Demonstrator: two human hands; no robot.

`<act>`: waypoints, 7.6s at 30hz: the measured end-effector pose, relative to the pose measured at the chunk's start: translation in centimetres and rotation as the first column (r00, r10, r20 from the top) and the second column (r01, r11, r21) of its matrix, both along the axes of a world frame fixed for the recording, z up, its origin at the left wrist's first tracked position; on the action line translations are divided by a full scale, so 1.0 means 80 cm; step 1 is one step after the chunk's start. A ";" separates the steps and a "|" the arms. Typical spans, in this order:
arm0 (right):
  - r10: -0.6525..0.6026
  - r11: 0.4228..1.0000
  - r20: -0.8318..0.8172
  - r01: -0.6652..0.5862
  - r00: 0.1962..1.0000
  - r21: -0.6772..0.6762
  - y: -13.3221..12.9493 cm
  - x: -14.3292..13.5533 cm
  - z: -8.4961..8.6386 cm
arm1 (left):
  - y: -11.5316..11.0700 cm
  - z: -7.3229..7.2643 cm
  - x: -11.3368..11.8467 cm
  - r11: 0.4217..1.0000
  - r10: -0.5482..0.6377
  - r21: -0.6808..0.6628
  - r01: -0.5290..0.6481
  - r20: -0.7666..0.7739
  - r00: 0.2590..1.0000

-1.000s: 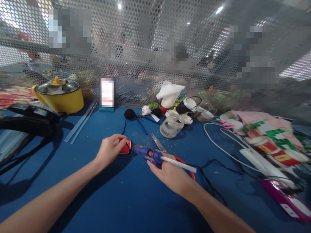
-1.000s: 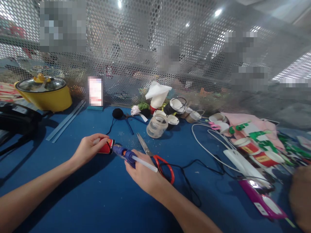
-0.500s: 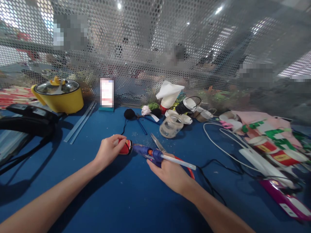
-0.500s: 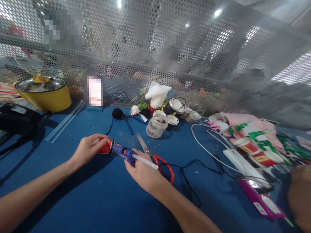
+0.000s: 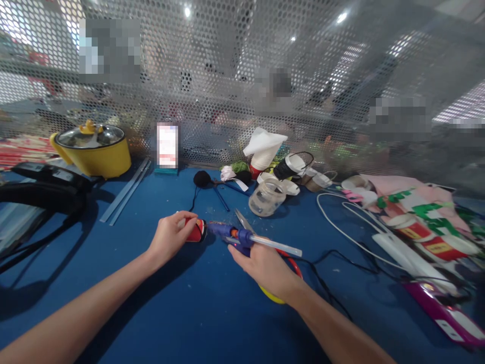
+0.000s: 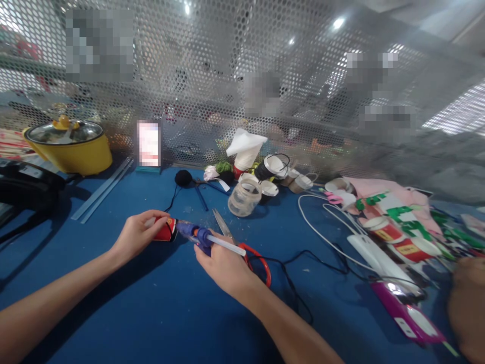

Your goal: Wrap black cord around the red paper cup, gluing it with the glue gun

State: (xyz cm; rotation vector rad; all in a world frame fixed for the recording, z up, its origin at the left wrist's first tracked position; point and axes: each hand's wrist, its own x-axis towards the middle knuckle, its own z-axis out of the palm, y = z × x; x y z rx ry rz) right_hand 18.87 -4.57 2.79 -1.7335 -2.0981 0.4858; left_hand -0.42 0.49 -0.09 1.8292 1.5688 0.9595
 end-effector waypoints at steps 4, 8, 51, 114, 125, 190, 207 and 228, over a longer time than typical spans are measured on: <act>0.005 1.000 -0.003 -0.005 1.000 0.001 0.001 -0.003 0.003 | 0.001 0.000 -0.001 1.000 0.001 -0.010 -0.001 0.015 1.000; -0.004 0.999 -0.047 0.002 0.999 -0.038 0.001 -0.004 0.005 | 0.000 0.000 -0.002 1.000 0.000 0.000 0.000 0.008 1.000; -0.018 0.988 -0.090 0.004 0.996 -0.153 -0.006 -0.003 0.014 | -0.003 0.006 0.000 1.000 -0.005 0.003 0.005 -0.032 0.999; -0.032 0.978 -0.162 -0.003 0.986 -0.208 -0.005 -0.002 0.015 | -0.005 0.002 -0.001 0.998 -0.021 0.055 0.024 -0.055 0.998; -0.010 0.976 -0.159 -0.025 0.987 -0.218 -0.009 -0.001 0.015 | -0.005 0.002 0.000 1.000 -0.013 0.021 0.013 -0.029 0.999; -0.506 0.862 -0.515 0.381 0.692 -0.335 0.108 0.107 0.049 | -0.020 0.074 0.012 0.949 -0.075 0.313 0.039 0.103 0.992; 0.086 0.819 -0.774 -0.487 0.627 -0.304 0.052 -0.037 0.056 | -0.049 0.060 0.009 0.713 -0.314 0.549 0.436 -0.305 0.899; 0.055 0.992 -0.872 0.070 0.486 0.102 0.079 -0.016 0.028 | -0.029 0.060 0.016 0.980 -0.168 -0.058 0.190 0.272 0.948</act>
